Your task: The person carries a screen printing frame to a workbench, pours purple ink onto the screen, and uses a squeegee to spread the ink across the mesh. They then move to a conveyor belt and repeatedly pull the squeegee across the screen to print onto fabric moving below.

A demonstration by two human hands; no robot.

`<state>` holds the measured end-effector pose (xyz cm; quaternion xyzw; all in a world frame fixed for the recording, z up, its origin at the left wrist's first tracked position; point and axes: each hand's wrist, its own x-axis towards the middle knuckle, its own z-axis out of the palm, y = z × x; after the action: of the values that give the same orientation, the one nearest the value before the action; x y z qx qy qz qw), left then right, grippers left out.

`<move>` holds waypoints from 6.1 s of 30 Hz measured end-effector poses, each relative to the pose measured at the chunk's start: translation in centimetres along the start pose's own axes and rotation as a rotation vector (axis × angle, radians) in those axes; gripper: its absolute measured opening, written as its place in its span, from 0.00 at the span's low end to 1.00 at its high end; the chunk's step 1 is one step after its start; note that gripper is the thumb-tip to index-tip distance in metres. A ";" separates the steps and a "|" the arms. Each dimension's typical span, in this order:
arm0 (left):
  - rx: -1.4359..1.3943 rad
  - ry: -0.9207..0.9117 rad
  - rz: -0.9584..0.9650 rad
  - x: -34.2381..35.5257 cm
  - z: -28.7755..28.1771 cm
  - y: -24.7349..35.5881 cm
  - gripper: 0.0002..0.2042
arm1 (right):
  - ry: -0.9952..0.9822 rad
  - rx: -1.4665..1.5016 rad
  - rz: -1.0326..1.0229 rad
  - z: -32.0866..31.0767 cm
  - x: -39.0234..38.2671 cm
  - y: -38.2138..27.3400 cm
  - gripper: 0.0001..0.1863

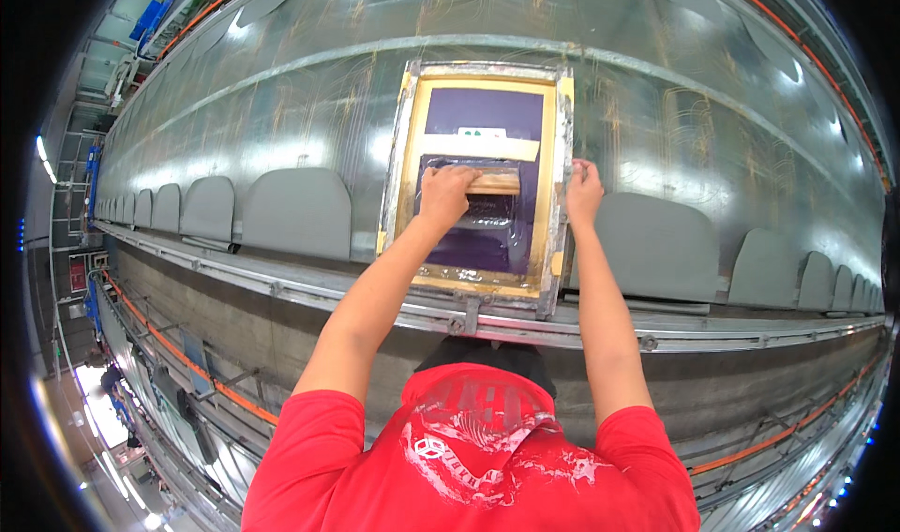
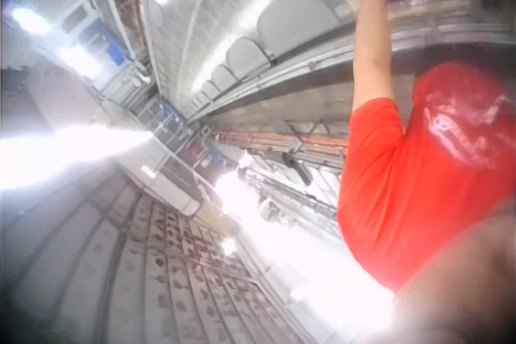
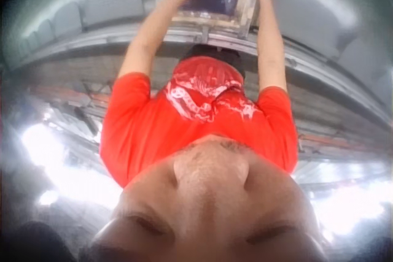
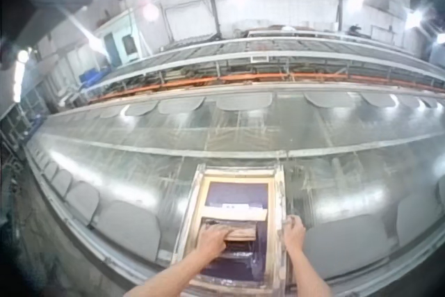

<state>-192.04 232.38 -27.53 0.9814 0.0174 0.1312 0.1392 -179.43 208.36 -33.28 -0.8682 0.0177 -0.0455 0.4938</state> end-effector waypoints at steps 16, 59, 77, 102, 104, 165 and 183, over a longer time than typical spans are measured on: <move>-0.090 -0.039 -0.045 -18.6 -7.5 -4.8 0.23 | 0.030 0.007 -0.170 6.2 -3.0 -8.3 0.15; 0.072 -0.112 -0.027 -17.4 -15.5 -33.7 0.22 | 0.014 -0.004 0.054 31.3 -14.9 -21.2 0.14; 0.014 -0.060 -0.009 -19.5 -15.5 -34.0 0.23 | -0.057 -0.030 0.168 31.0 -14.6 -22.3 0.14; -0.158 0.001 -0.186 -24.0 -19.6 -29.6 0.29 | -0.054 0.063 -0.137 27.7 -13.8 -27.8 0.14; -0.170 -0.027 -0.188 -23.9 -19.8 -29.5 0.28 | -0.039 0.118 -0.173 27.9 -13.9 -27.2 0.14; -0.041 0.062 0.014 -12.6 -17.7 -34.3 0.18 | -0.031 0.043 0.094 29.0 -14.8 -24.2 0.14; 0.031 -0.098 -0.003 -17.6 -18.5 -32.3 0.24 | -0.080 0.083 0.119 28.8 -14.8 -23.9 0.13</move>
<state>-213.85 267.12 -23.78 0.9887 0.0141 0.0824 0.1248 -191.68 246.36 -28.25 -0.8454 0.0476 0.0181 0.5316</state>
